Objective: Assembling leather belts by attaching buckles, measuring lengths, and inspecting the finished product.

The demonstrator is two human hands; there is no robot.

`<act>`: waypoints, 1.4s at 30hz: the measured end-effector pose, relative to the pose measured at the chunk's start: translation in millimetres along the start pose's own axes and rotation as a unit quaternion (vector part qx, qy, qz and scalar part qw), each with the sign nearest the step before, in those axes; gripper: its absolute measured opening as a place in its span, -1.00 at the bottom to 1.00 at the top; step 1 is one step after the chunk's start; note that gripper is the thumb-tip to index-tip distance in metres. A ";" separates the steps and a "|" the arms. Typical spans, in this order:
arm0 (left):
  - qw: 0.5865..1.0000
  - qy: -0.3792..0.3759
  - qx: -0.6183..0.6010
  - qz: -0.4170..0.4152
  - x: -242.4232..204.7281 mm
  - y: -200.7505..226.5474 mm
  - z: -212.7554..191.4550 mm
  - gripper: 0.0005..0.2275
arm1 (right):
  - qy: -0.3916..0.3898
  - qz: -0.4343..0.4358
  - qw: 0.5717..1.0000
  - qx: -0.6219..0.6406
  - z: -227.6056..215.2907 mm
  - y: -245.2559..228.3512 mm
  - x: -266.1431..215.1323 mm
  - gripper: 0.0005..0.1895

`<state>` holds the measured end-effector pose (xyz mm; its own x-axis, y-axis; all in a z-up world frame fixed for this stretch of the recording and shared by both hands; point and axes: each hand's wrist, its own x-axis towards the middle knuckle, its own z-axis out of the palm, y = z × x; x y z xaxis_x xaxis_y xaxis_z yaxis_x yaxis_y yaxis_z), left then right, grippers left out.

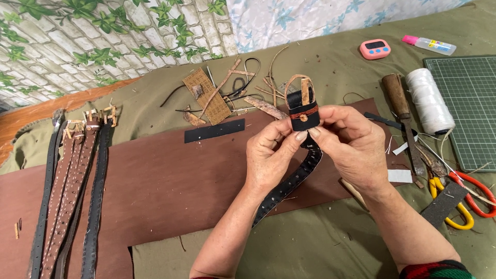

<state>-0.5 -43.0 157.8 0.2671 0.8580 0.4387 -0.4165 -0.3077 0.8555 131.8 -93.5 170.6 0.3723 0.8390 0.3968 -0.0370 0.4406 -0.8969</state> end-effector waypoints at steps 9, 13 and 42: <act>1.000 0.011 0.017 0.014 -3.4 -10.9 -3.2 -0.85 | 0.002 -0.017 1.000 -0.013 -2.1 7.2 -0.8 -0.69; 1.000 0.012 0.017 0.015 -0.5 -2.8 -0.9 -0.86 | -0.003 -0.035 0.999 -0.038 -1.0 4.4 -1.2 -0.68; 0.999 0.012 0.026 0.029 -1.8 -11.4 -2.1 -0.89 | -0.023 -0.054 0.997 -0.046 -2.6 0.8 -0.1 -0.75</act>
<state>1.9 -40.2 146.6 0.2230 0.8473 0.4821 -0.3848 -0.3778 0.8421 134.1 -94.1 169.3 0.3257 0.8027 0.4996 0.0872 0.5007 -0.8612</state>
